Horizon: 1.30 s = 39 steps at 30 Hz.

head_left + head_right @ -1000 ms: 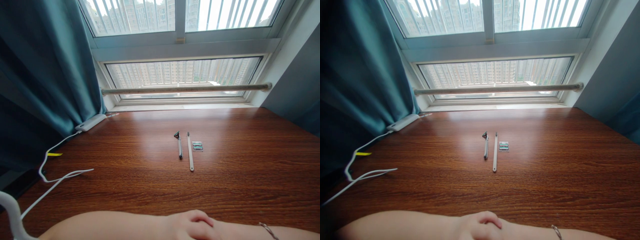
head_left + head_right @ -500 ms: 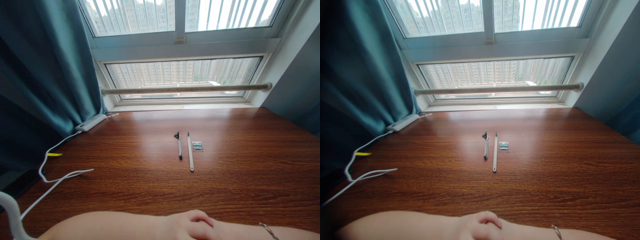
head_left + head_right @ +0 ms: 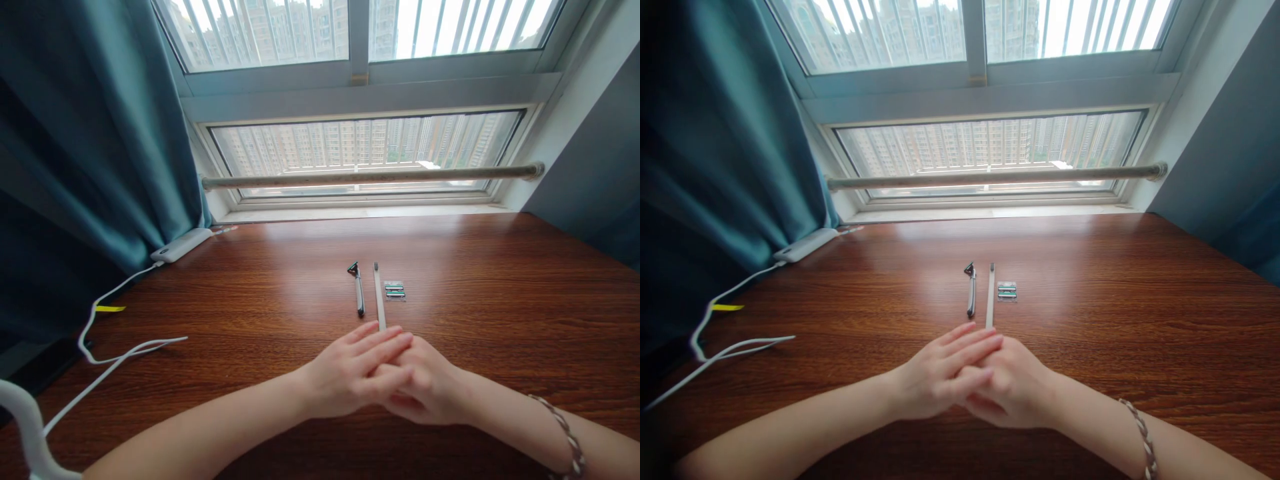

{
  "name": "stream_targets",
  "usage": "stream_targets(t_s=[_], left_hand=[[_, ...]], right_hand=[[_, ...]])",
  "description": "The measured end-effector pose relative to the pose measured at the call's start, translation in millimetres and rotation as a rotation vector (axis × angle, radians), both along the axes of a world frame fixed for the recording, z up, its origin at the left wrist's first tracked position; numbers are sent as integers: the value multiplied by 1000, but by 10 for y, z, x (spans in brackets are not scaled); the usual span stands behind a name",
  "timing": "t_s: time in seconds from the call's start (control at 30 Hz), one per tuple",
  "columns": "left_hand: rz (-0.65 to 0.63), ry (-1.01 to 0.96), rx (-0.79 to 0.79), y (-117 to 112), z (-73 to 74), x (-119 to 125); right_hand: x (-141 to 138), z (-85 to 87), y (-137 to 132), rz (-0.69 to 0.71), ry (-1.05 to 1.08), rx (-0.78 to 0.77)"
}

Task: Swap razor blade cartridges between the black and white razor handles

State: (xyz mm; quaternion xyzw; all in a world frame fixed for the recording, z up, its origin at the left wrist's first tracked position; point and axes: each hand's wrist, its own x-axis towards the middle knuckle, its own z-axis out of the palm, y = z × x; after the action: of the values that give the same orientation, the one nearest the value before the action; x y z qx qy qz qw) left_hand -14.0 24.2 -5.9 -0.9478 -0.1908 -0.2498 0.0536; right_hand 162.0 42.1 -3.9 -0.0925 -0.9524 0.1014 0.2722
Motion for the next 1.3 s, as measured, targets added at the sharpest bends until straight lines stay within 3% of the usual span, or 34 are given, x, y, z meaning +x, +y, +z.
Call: stream_targets(t_s=[0.07, 0.13, 0.27, 0.57, 0.8, 1.0, 1.3], left_hand=[[202, -8, -65, 146, 21, -75], [364, -73, -129, 261, 1, -128], [495, -64, -172, 379, -83, -167], [488, 56, -265, 418, -135, -188], [469, 39, -302, 437, -165, -197], [432, -23, -240, 502, -252, -228], [416, -70, -239, 520, -289, -245]], right_hand=[[41, 52, 180, -148, -16, -93], [104, 64, 325, -222, -75, -81], [197, -8, 461, -247, -146, -51], [216, -162, 548, -274, -131, -169], [212, -269, 566, -365, -117, -104], [195, -251, 554, -377, -123, -5], [208, -237, 582, -406, -130, -30]])
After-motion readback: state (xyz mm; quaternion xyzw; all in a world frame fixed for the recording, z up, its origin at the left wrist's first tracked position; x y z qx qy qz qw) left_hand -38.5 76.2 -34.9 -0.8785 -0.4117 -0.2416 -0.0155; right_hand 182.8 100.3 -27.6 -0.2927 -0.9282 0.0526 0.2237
